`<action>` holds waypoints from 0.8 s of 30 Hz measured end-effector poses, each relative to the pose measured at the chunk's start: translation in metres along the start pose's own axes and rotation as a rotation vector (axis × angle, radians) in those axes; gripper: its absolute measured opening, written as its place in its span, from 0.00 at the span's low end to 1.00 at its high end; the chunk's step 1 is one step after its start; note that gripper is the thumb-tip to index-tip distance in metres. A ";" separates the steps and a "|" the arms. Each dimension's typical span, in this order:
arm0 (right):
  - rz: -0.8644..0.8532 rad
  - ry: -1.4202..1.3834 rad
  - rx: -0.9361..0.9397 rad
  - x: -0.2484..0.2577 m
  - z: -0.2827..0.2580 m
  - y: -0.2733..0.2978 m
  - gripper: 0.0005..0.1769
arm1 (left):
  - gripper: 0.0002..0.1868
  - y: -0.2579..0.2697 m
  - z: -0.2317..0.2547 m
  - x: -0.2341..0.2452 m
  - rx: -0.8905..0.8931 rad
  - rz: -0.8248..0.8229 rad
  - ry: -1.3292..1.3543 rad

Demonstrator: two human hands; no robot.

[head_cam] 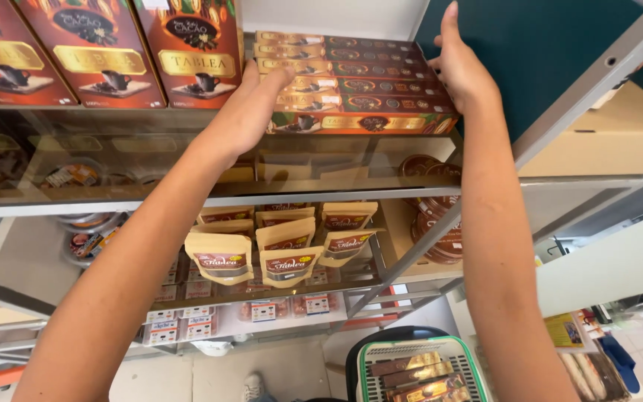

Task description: Cleaning chocolate boxes with a rag and restocking them onto a display shelf in a store.

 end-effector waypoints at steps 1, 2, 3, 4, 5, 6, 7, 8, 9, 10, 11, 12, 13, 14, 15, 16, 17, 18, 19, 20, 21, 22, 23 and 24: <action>0.003 -0.001 0.005 0.001 -0.002 -0.002 0.62 | 0.49 -0.006 0.001 0.001 -0.006 0.001 -0.001; -0.004 -0.028 0.011 0.001 0.000 -0.002 0.63 | 0.51 -0.009 -0.002 0.000 0.061 0.011 -0.037; -0.011 -0.055 0.016 0.001 0.003 -0.003 0.64 | 0.55 -0.012 -0.005 0.000 0.127 0.021 -0.073; -0.006 -0.056 0.012 0.002 0.005 -0.005 0.64 | 0.55 -0.016 -0.005 -0.002 0.126 0.015 -0.073; -0.002 -0.063 0.023 0.002 0.008 -0.007 0.64 | 0.56 -0.020 -0.006 -0.004 0.148 0.020 -0.110; 0.004 -0.070 0.035 0.003 0.009 -0.010 0.64 | 0.57 -0.025 -0.006 -0.005 0.168 0.025 -0.149; 0.010 -0.071 0.032 0.005 0.012 -0.017 0.64 | 0.57 -0.028 -0.005 -0.005 0.165 0.019 -0.149; -0.014 -0.097 0.035 0.005 0.016 -0.023 0.63 | 0.57 -0.031 -0.007 -0.005 0.182 0.023 -0.172; -0.038 -0.124 0.038 0.005 0.021 -0.029 0.62 | 0.57 -0.033 -0.008 -0.005 0.199 0.028 -0.196; -0.035 -0.127 0.027 0.004 0.022 -0.025 0.62 | 0.57 -0.033 -0.011 -0.006 0.204 0.018 -0.198; -0.063 -0.138 0.042 0.003 0.023 -0.021 0.62 | 0.54 -0.033 -0.012 -0.007 0.155 0.020 -0.138; -0.092 -0.148 0.061 0.001 0.020 -0.019 0.61 | 0.52 -0.034 -0.012 -0.006 0.105 0.026 -0.078; -0.090 -0.150 0.055 0.002 0.022 -0.017 0.61 | 0.52 -0.032 -0.011 -0.007 0.108 0.020 -0.079; -0.094 -0.141 0.067 0.002 0.021 -0.017 0.61 | 0.51 -0.031 -0.010 -0.006 0.152 0.034 -0.077; -0.097 -0.132 0.078 0.002 0.020 -0.016 0.61 | 0.51 -0.030 -0.009 -0.005 0.197 0.049 -0.075; -0.098 -0.132 0.078 0.001 0.023 -0.018 0.61 | 0.51 -0.031 -0.011 -0.005 0.198 0.049 -0.075; -0.099 -0.138 0.069 0.000 0.026 -0.019 0.61 | 0.52 -0.033 -0.013 -0.005 0.187 0.052 -0.073; -0.098 -0.141 0.070 0.001 0.024 -0.023 0.61 | 0.52 -0.037 -0.012 -0.004 0.166 0.059 -0.068; -0.095 -0.137 0.079 0.001 0.021 -0.022 0.61 | 0.52 -0.040 -0.015 -0.004 0.158 0.064 -0.066; -0.082 -0.129 0.066 0.002 0.018 -0.021 0.62 | 0.55 -0.044 -0.017 -0.004 0.133 0.077 -0.133; -0.069 -0.121 0.052 0.002 0.016 -0.019 0.63 | 0.57 -0.048 -0.019 -0.003 0.108 0.091 -0.201; -0.068 -0.118 0.059 0.002 0.014 -0.019 0.63 | 0.57 -0.047 -0.014 -0.003 0.103 0.096 -0.199; -0.058 -0.111 0.043 0.002 0.013 -0.018 0.63 | 0.58 -0.046 -0.010 -0.004 0.138 0.076 -0.240; -0.047 -0.103 0.026 0.002 0.013 -0.017 0.64 | 0.58 -0.045 -0.006 -0.005 0.173 0.055 -0.280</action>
Point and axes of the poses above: each hand's wrist, its own y-axis away from the middle knuckle, its own x-axis out of the back of the hand, z = x × y, the point moved 3 cm from there along -y, towards the middle knuckle, and after that the axes turned 4 degrees about -x, right-handed, at the moved point
